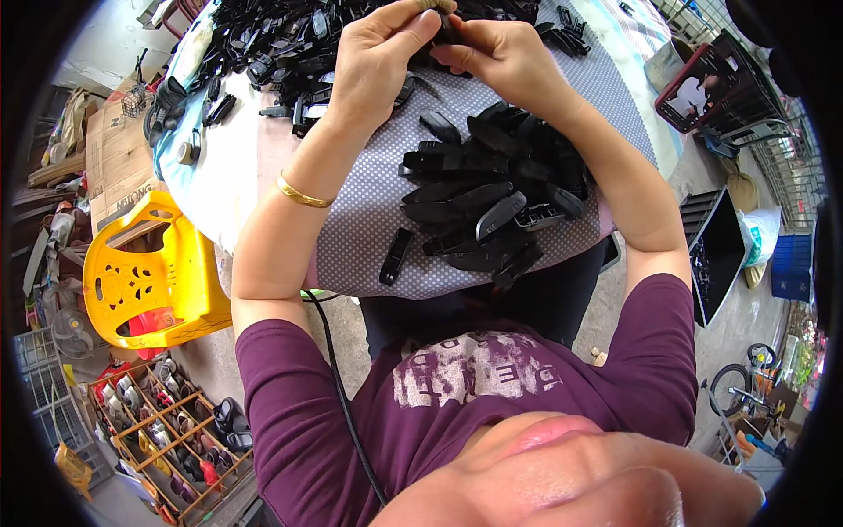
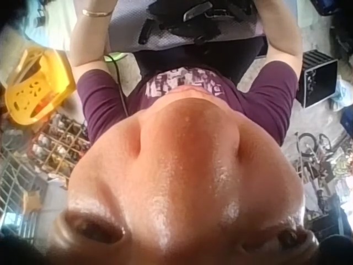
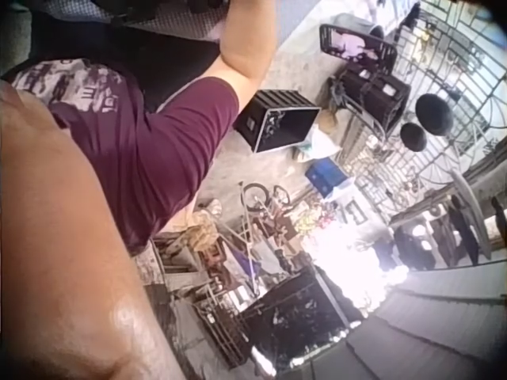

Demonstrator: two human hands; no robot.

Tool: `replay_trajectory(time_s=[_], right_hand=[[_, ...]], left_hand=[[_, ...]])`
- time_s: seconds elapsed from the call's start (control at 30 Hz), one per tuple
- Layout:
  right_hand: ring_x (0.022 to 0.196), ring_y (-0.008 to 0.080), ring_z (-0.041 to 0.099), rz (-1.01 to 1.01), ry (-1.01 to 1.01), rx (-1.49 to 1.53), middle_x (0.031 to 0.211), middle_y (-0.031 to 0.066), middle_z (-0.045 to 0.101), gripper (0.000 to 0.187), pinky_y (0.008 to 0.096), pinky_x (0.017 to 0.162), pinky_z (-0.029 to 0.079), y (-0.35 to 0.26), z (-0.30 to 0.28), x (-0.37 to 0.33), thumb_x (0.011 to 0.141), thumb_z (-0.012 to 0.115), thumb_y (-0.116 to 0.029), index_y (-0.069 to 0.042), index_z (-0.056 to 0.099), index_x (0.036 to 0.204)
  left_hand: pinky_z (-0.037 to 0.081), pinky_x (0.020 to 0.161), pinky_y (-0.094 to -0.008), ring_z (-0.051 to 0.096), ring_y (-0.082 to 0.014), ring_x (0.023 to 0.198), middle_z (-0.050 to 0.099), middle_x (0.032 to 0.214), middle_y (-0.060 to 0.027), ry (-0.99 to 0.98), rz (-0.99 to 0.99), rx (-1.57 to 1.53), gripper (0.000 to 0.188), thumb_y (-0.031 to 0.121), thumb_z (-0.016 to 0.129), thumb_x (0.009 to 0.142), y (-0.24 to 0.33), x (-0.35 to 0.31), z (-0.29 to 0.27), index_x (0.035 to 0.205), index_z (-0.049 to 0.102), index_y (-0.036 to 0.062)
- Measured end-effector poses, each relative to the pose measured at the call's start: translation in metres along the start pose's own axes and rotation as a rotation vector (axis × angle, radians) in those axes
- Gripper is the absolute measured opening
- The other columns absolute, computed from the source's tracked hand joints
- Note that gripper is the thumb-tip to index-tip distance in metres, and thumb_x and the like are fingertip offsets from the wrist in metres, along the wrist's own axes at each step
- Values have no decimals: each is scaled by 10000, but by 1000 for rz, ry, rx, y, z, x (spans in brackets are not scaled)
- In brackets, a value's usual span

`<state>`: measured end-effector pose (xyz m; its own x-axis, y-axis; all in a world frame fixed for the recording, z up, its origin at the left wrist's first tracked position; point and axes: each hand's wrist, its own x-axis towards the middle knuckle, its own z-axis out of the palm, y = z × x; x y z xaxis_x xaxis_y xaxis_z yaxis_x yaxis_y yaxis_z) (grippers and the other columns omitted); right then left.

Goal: Inspecting and sorting a large quantity of small black plastic hardware components.

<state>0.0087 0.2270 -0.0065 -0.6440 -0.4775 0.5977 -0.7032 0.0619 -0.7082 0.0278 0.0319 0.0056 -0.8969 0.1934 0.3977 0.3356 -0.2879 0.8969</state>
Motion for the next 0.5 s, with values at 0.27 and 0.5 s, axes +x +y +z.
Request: replay_trajectory(time_s=[0.27,0.5], right_hand=[[809,115,670,455,-209,-8,941,108,762,238,315,700,555,-5,-87,31,961,693,-194,-13,739,1109],[925,329,733,651,206,-1103,991,170,756,329,448,827,574,124,-134,17,905,690,-364,-123,761,1117]], left_hand=[[551,932,-274,703,-138,1016,758,1072,-108,-374,99,436,409,81,691,984,30,2,10,1385,633,27],[526,814,-225,600,-77,817,746,1112,-39,-448,-172,488,478,208,787,914,21,-11,31,1346,671,39]])
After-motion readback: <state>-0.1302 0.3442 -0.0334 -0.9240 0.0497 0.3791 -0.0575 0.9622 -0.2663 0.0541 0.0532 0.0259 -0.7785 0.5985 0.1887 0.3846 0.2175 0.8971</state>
